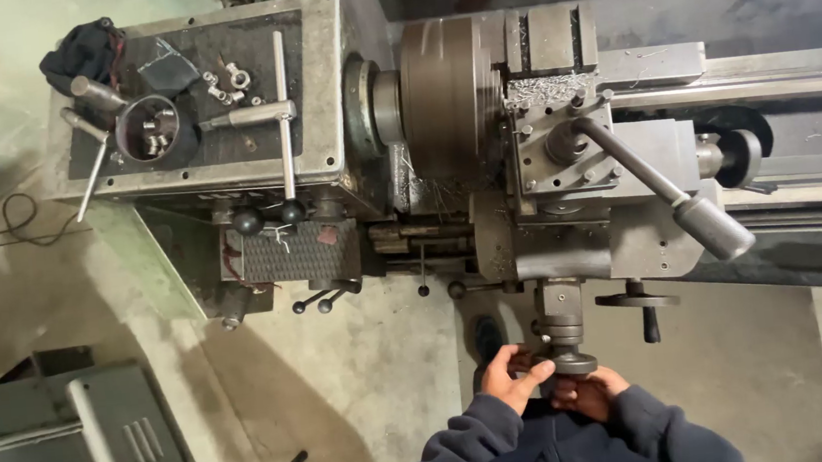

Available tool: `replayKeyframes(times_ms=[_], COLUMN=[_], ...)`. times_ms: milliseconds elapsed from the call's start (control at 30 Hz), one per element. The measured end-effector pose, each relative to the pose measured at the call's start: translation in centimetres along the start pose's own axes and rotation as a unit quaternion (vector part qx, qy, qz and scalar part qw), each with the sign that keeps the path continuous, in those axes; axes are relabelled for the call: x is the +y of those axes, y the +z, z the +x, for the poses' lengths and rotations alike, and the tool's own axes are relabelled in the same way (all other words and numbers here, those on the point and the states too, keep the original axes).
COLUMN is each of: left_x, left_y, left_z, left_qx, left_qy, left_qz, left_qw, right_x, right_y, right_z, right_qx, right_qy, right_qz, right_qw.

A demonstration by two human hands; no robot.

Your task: Operating a metal lathe to machine a small component, including adjusting the chuck and feed controls.

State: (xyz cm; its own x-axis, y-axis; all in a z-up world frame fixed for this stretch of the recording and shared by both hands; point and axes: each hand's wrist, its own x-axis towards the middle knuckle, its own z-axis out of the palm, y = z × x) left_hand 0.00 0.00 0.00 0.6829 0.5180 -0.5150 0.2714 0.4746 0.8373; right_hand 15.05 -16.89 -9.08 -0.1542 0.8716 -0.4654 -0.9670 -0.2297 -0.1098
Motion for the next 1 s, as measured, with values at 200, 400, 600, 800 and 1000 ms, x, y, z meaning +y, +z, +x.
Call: replayKeyframes(times_ms=[200, 400, 600, 800, 1000], left_x=[-0.1, -12.0, -18.3, -14.2, -14.6], left_y=[-0.8, -6.1, -16.2, -24.0, -25.6], left_z=[1.2, 7.1, 13.7, 17.4, 21.8], left_qx=[0.014, 0.115, 0.252, 0.279, 0.225], left_qy=[-0.057, 0.006, -0.014, -0.2, -0.2], left_qz=[0.024, 0.001, 0.147, 0.325, 0.34], left_qw=[0.998, 0.993, 0.956, 0.881, 0.891], right_x=[-1.0, 1.8, 2.5, 1.7, 3.4], right_y=[-0.4, 8.9, 1.9, 1.2, 6.9], right_z=[-3.4, 0.6, 2.6, -3.2, -1.0], right_qx=[0.05, 0.159, 0.191, 0.32, 0.217], right_qy=[-0.019, 0.034, -0.009, -0.053, -0.028], right_qz=[-0.055, -0.152, -0.366, -0.295, -0.285], right_qw=[0.997, 0.975, 0.911, 0.899, 0.933])
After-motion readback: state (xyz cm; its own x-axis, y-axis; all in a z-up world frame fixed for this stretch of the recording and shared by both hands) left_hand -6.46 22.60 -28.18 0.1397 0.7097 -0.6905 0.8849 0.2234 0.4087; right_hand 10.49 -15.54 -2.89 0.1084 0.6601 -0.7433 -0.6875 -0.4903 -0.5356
